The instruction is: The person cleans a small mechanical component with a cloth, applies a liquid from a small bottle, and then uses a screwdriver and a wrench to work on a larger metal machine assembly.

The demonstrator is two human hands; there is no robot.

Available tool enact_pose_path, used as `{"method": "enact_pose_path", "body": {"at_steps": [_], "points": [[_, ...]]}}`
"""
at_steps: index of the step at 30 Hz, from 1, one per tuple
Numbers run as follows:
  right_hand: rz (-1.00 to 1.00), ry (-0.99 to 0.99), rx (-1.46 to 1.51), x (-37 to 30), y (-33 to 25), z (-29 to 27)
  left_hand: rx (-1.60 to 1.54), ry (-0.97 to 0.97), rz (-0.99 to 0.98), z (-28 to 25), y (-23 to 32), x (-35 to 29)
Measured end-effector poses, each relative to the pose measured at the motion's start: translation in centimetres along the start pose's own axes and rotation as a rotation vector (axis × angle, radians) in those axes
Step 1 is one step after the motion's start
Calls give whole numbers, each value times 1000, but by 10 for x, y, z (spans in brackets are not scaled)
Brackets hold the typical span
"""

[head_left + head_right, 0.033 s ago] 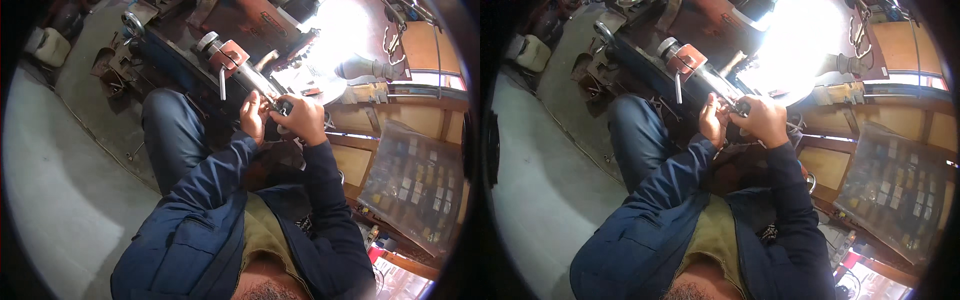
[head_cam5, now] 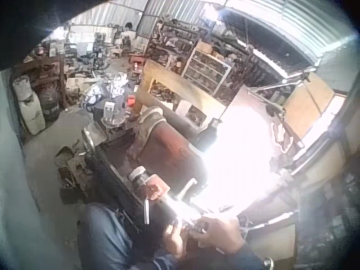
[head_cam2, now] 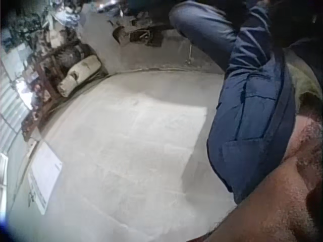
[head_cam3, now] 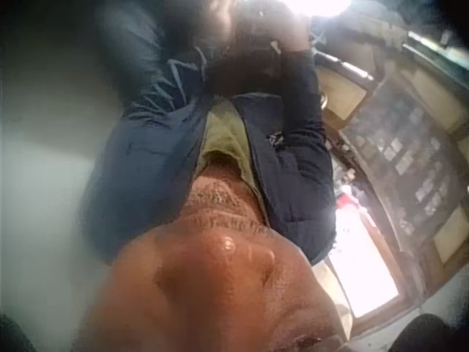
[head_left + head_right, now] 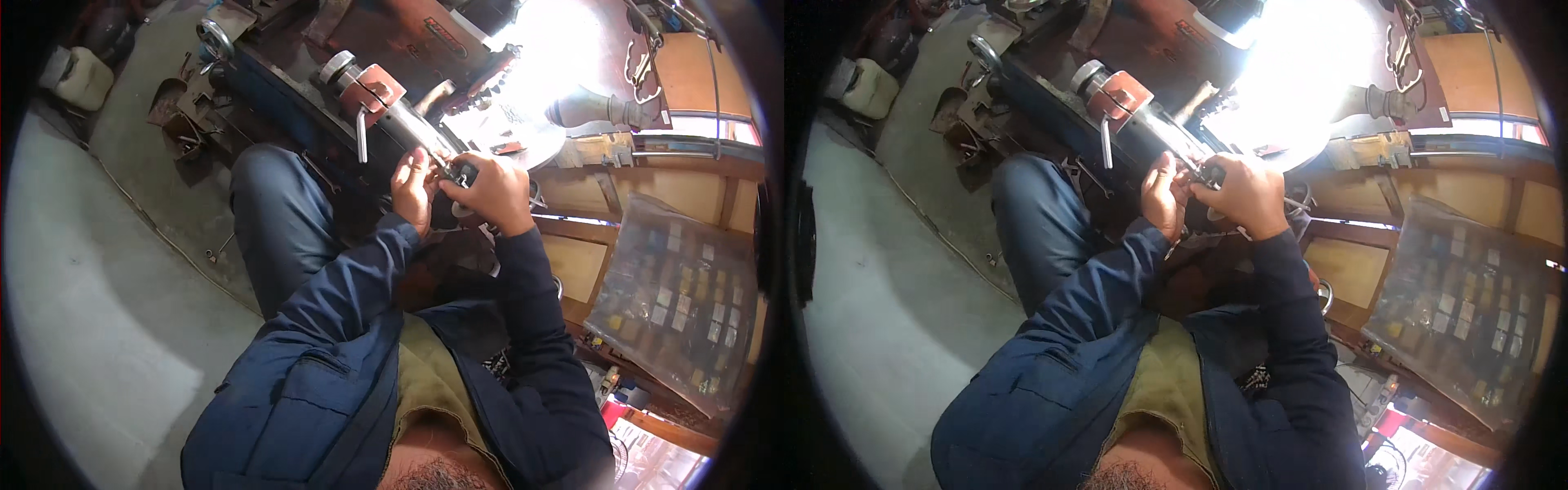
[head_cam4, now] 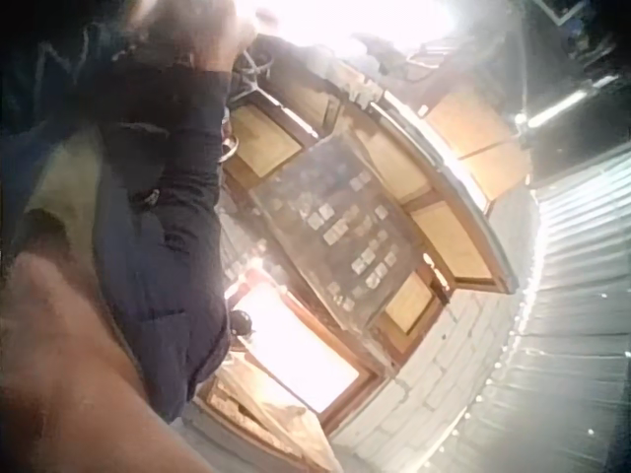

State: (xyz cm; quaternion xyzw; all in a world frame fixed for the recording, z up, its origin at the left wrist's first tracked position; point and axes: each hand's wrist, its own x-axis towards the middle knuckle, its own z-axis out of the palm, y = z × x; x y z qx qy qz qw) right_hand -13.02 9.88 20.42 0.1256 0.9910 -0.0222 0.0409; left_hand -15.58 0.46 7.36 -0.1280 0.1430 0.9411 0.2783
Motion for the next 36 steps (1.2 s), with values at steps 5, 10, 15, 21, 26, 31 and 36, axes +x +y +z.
{"method": "enact_pose_path", "body": {"at_steps": [5,10,15,21,26,31,36], "points": [[14,-52,10,2,5,-5,246,29,69,0,-6,2],[57,137,228,-2,27,-7,213,0,95,-1,-4,3],[287,411,646,-25,50,-27,151,45,12,2,2,3],[450,384,770,-60,59,-28,155,25,11,1,-7,0],[394,362,704,-69,66,-13,137,15,-17,1,-6,0],[206,308,445,-55,37,-17,142,10,14,-3,-8,0],[-15,194,31,-31,10,-19,109,-15,15,-2,-6,-2]]}}
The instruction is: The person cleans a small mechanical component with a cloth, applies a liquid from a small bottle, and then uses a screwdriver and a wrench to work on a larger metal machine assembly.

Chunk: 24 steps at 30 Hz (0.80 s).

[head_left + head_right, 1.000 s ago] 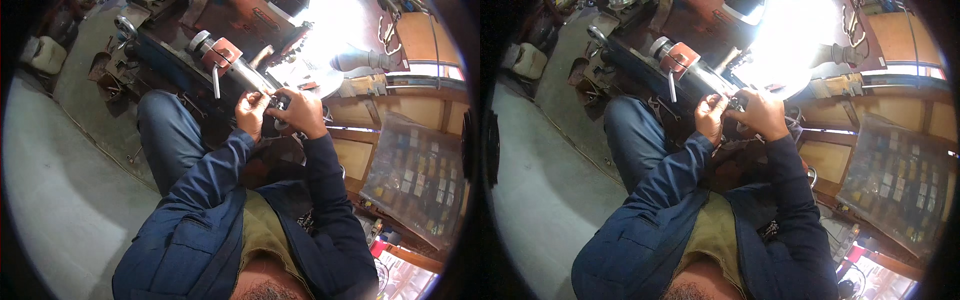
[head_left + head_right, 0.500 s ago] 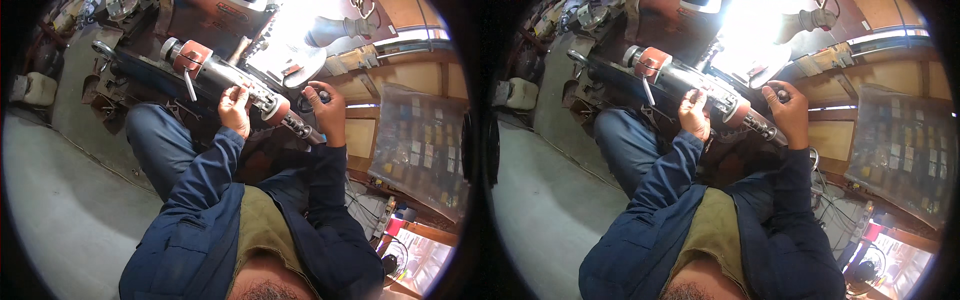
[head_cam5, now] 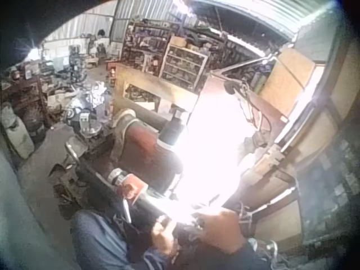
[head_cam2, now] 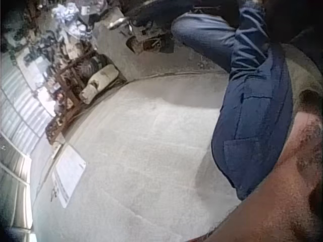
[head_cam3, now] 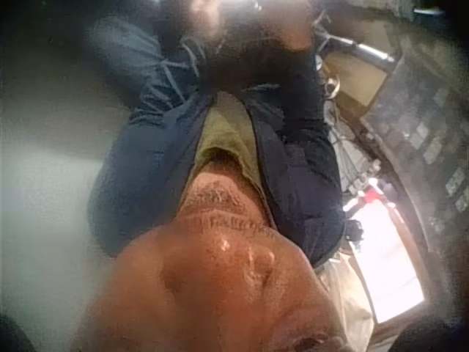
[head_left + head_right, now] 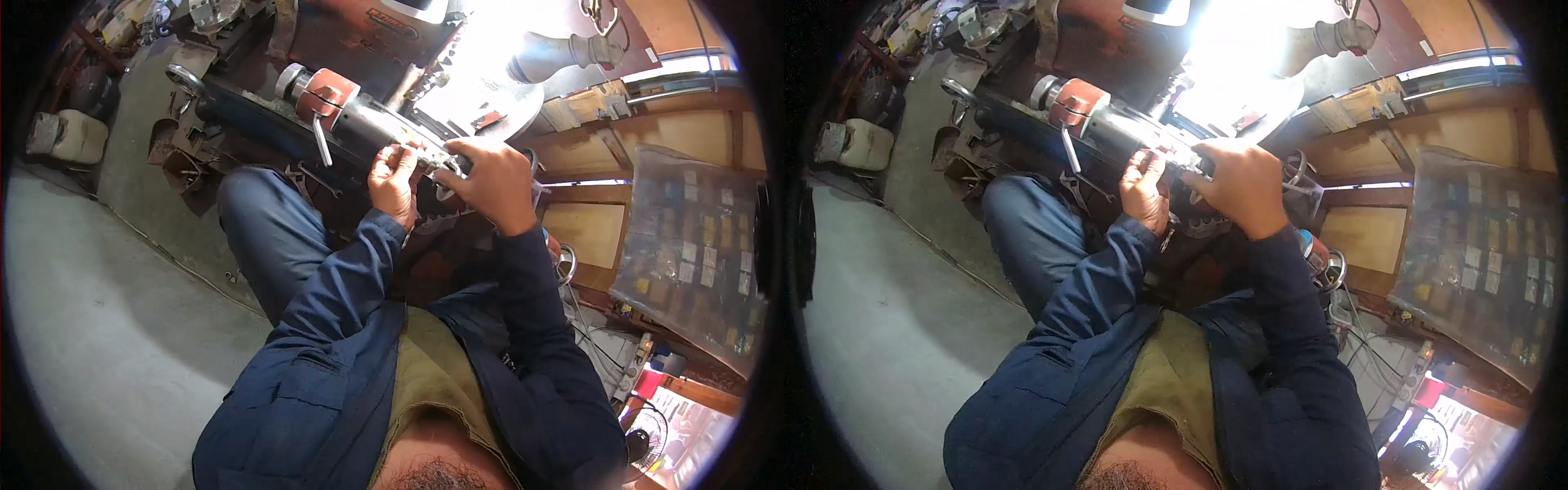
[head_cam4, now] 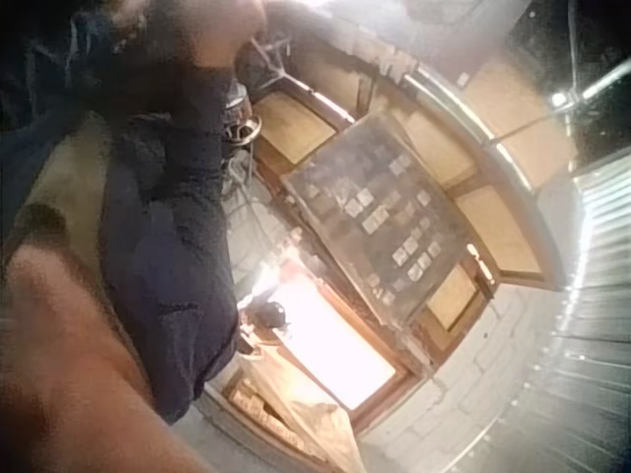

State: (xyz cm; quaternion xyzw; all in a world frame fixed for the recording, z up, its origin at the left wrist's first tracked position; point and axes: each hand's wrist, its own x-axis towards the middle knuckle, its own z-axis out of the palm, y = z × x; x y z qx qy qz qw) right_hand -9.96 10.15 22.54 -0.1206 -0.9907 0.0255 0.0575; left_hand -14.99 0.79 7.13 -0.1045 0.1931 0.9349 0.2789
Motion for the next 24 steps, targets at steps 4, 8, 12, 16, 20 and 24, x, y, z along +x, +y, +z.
{"method": "enact_pose_path", "body": {"at_steps": [4,8,12,16,20,24], "points": [[-25,-122,-119,11,-2,8,-7,7,-45,2,5,0],[-52,-138,-91,12,1,12,7,13,-76,-1,5,5],[-64,-94,-115,11,0,14,-12,1,-80,2,7,4],[-63,-80,-97,11,-1,14,20,-27,-61,0,6,5],[-58,-102,-97,12,-4,12,-6,-3,-81,3,9,4],[-58,-91,-156,12,-10,17,-29,-8,-137,3,11,4]]}}
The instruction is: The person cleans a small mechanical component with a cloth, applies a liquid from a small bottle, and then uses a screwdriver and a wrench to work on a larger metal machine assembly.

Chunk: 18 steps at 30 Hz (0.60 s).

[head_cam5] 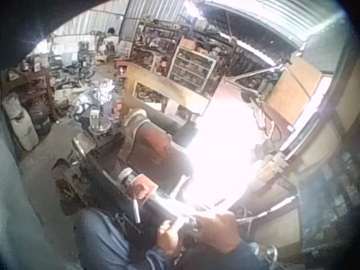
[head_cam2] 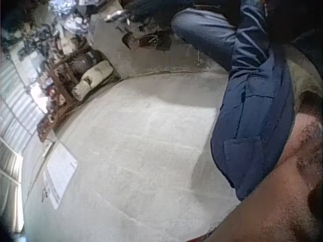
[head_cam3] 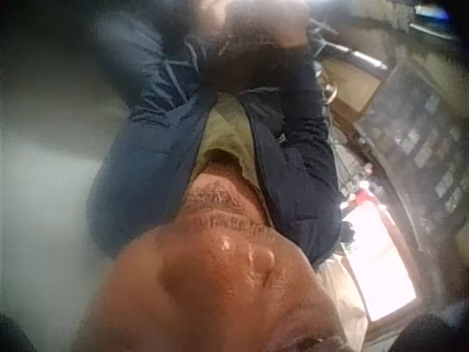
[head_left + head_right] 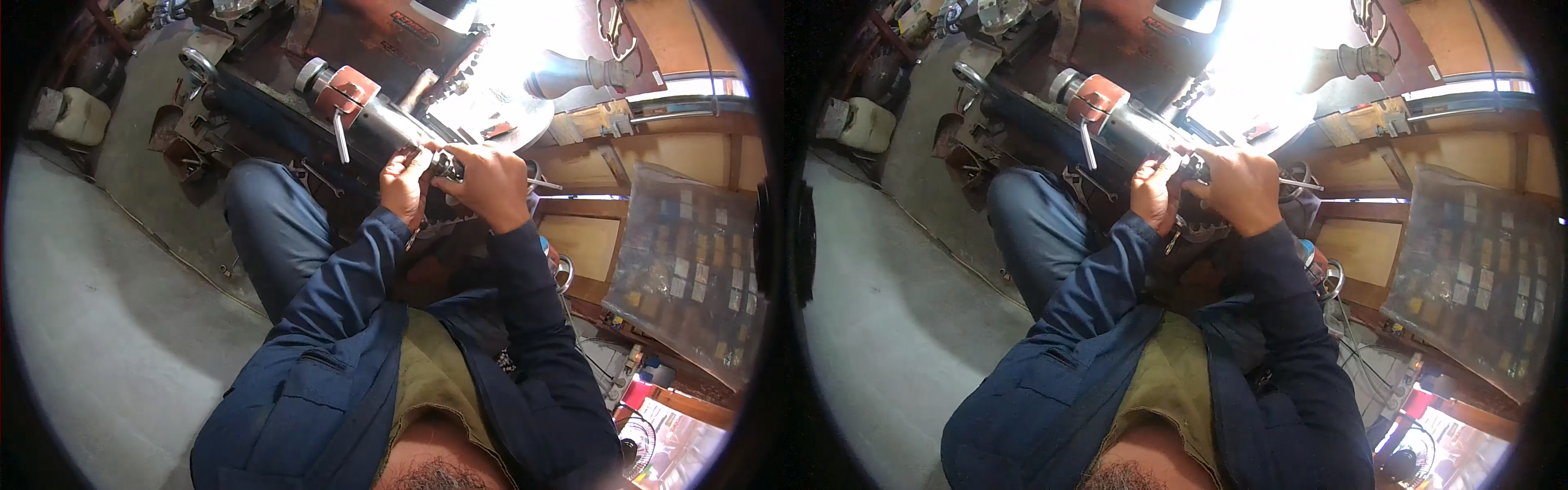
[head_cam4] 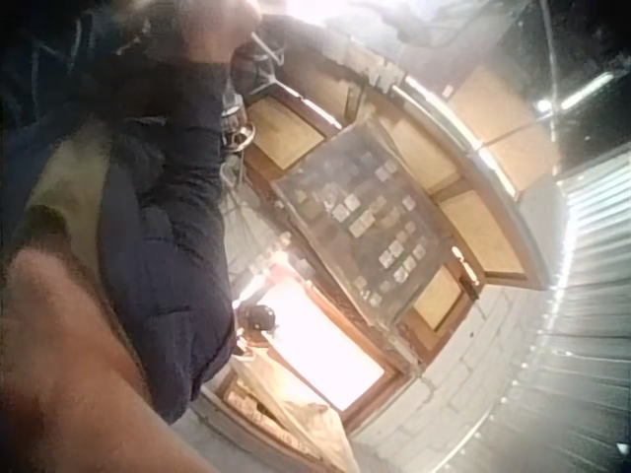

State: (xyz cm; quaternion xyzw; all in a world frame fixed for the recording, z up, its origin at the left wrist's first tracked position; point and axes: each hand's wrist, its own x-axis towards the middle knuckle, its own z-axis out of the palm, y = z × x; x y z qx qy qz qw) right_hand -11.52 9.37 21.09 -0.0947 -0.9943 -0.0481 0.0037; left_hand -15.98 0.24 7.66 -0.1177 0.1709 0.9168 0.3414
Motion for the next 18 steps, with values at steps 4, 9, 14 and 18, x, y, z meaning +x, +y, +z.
{"method": "enact_pose_path", "body": {"at_steps": [4,9,14,18], "points": [[-51,79,10,0,3,10,25,-10,-11,-4,6,-1],[45,-2,37,7,7,16,279,131,-3,-9,25,-15],[8,-7,35,11,2,13,374,3,73,-21,16,0],[-75,52,76,14,14,20,616,27,275,-19,-10,6]]}}
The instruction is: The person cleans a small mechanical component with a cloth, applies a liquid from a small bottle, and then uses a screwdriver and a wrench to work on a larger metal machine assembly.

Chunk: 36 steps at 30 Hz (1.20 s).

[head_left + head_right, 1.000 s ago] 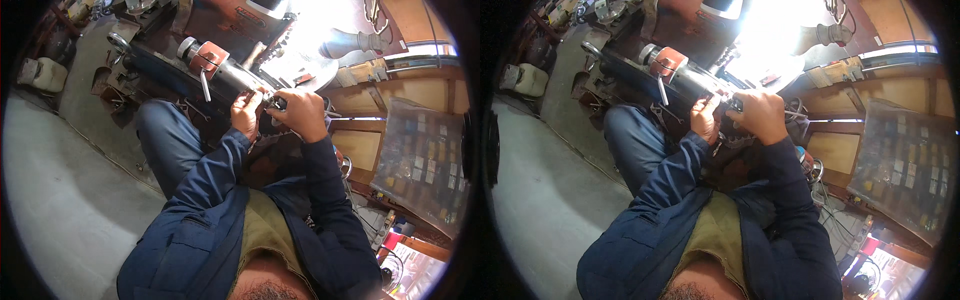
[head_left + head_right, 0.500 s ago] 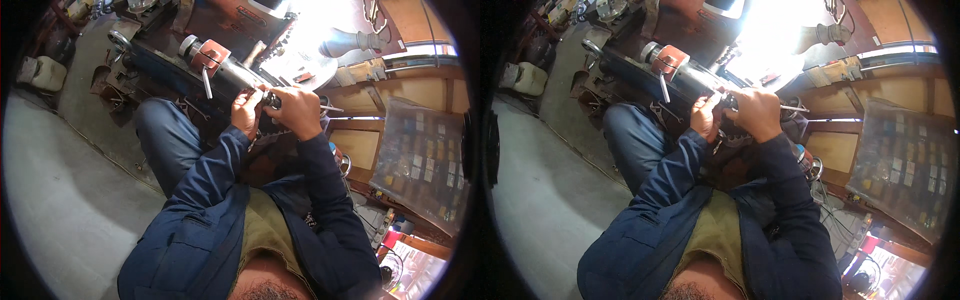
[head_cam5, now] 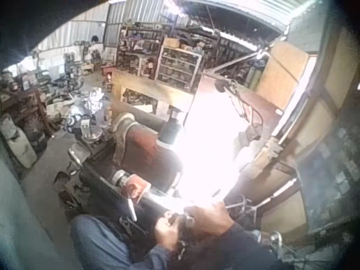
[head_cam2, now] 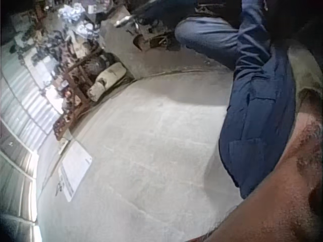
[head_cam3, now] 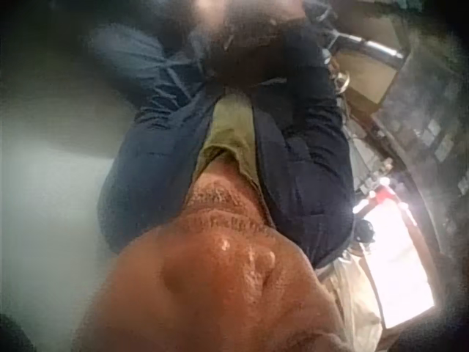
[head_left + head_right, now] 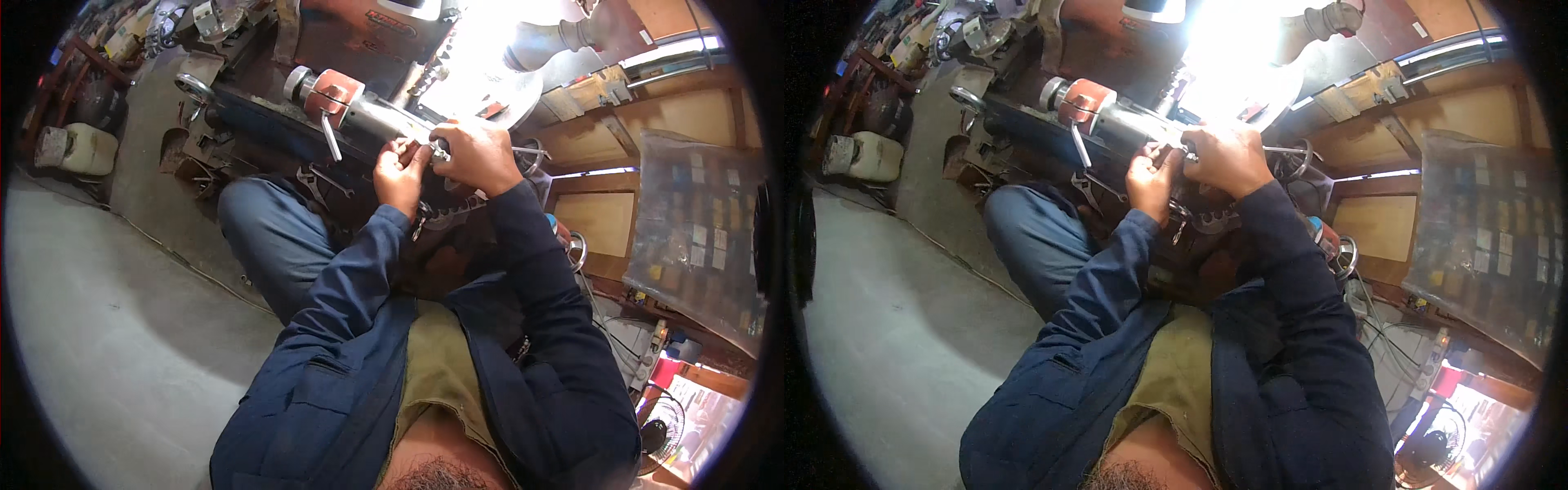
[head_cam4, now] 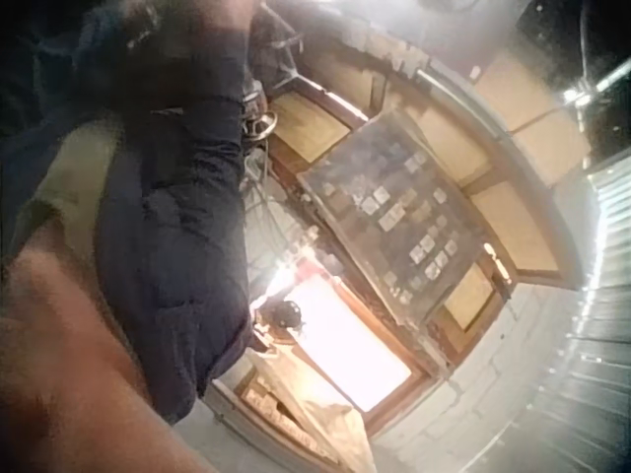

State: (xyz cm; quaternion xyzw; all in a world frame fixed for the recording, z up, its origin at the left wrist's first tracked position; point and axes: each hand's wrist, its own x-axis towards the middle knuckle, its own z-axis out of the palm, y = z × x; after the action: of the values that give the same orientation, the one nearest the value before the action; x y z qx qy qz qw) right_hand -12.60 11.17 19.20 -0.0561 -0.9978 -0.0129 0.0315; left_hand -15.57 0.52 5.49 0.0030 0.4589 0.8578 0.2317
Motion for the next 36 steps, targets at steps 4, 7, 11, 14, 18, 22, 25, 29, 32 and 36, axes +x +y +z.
{"method": "enact_pose_path", "body": {"at_steps": [4,7,11,14,18,22,25,29,32,36], "points": [[-19,-91,11,4,8,-2,182,86,-63,3,13,1],[-11,-429,202,20,11,-19,-100,131,-87,0,12,-6],[119,-329,406,20,24,-25,-458,147,-203,3,20,-13],[129,-235,414,10,32,-24,-477,133,-176,7,18,-12],[152,-214,424,1,37,-24,-381,232,-222,5,17,-8],[153,-155,375,-6,34,-21,-442,197,-247,7,21,-8],[128,-177,334,-5,32,-20,-439,171,-243,7,22,-6],[35,-231,291,-3,27,-18,-433,107,-277,1,21,-1],[12,-203,238,-5,18,-17,-438,40,-254,3,26,-2],[43,-168,232,-8,9,-16,-469,-7,-273,-1,20,-1]]}}
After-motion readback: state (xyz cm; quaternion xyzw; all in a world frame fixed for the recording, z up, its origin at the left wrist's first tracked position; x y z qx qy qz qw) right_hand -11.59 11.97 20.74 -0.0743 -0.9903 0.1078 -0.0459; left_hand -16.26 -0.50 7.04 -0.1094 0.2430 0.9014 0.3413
